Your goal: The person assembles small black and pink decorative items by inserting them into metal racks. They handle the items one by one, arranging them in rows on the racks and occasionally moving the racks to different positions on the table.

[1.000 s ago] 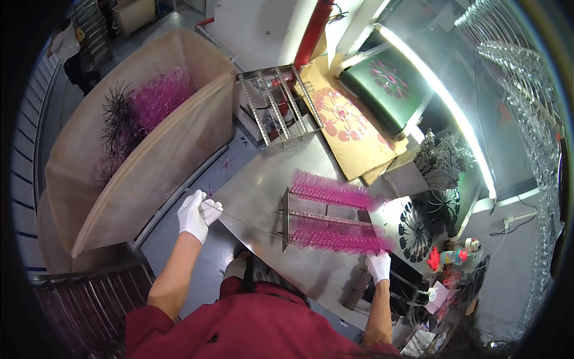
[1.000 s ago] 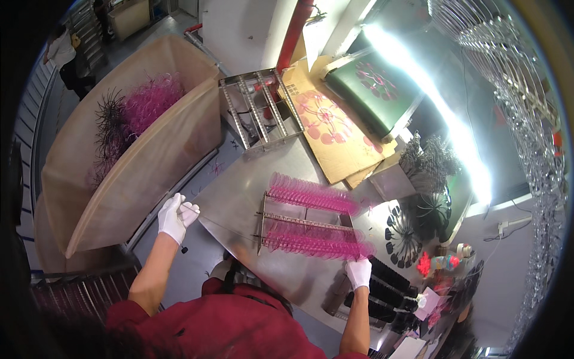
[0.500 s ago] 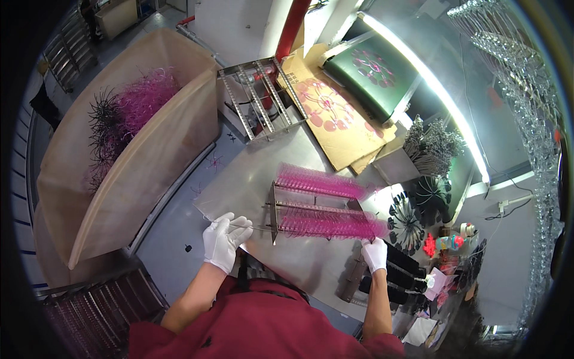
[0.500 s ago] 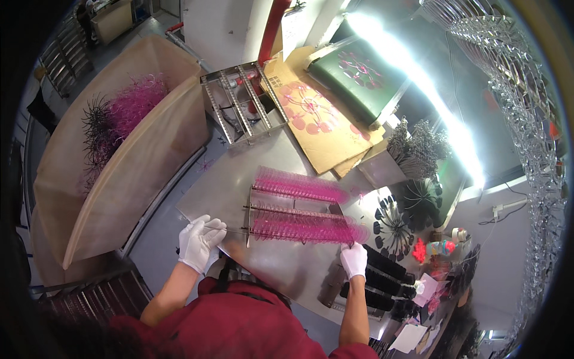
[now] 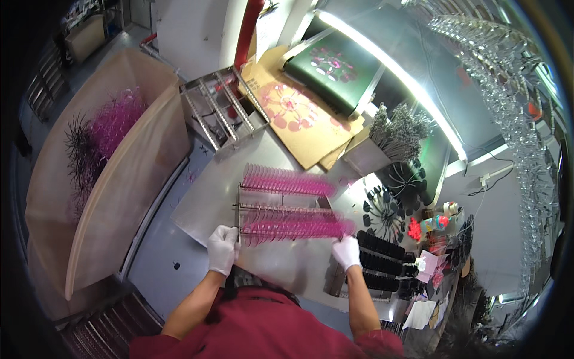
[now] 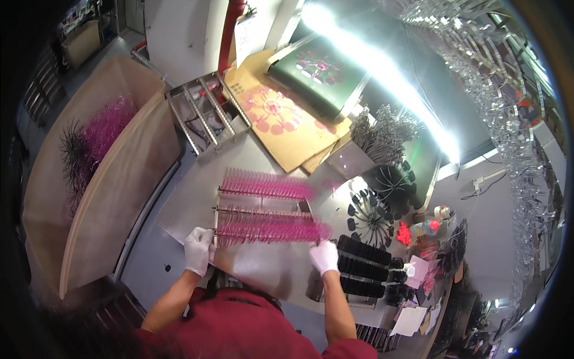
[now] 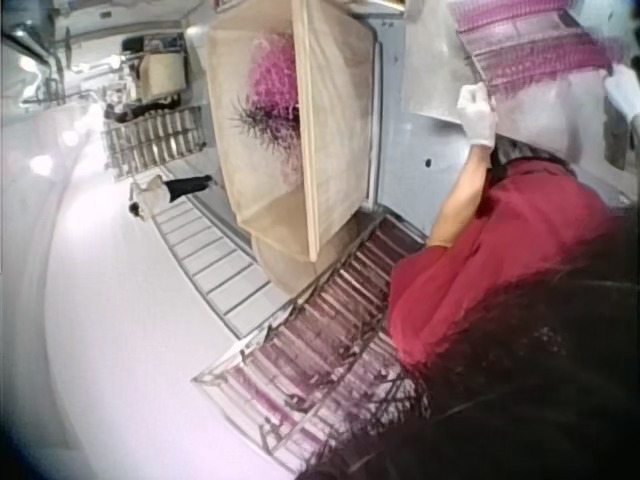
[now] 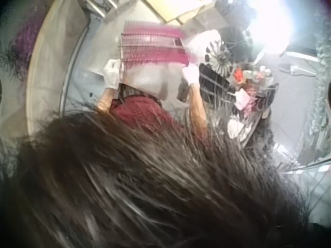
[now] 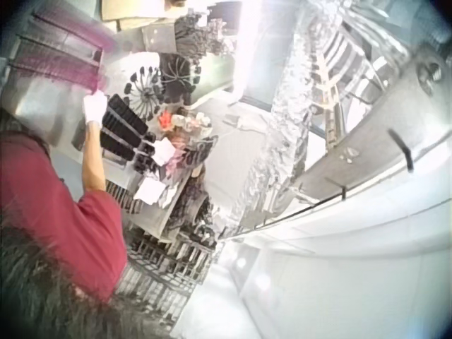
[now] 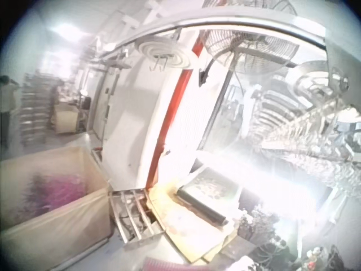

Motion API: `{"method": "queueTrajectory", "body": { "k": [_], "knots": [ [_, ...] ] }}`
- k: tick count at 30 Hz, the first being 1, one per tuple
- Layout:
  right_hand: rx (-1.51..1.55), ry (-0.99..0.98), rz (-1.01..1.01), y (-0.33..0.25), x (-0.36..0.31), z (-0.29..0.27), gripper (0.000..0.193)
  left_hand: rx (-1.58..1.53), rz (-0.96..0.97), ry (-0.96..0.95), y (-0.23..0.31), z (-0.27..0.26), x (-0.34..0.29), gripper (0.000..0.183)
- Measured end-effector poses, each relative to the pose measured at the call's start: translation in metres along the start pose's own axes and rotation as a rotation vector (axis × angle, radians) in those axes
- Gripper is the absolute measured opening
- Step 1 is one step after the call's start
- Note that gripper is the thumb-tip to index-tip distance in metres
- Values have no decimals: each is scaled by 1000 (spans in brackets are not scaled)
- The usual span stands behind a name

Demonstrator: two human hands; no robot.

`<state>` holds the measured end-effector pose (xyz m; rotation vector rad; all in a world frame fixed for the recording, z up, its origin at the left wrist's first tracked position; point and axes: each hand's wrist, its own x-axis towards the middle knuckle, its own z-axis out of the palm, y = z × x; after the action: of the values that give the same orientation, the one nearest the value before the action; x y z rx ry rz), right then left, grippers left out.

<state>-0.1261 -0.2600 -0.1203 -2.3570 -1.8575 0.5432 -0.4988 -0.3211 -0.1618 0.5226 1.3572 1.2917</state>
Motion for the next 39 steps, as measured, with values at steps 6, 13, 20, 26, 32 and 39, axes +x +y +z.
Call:
{"method": "queueTrajectory", "body": {
  "k": [6,13,20,26,32,39],
  "knots": [
    [11,-163,-124,24,-78,111,43,297,-15,310,-51,-58,30,19],
    [927,-744,300,40,-101,76,44,610,347,129,-58,-87,3,32],
    [1117,-680,367,46,-134,106,45,1211,561,-189,-49,-81,28,30],
    [1642,-891,58,-65,-109,94,43,1294,983,-452,52,-32,-147,25],
    [926,-1112,-505,-192,-104,75,60,1011,439,183,-58,-97,-268,26],
    [161,-1295,-2043,-406,-323,95,82,267,-138,1232,-152,-165,-440,45]
  ]
}}
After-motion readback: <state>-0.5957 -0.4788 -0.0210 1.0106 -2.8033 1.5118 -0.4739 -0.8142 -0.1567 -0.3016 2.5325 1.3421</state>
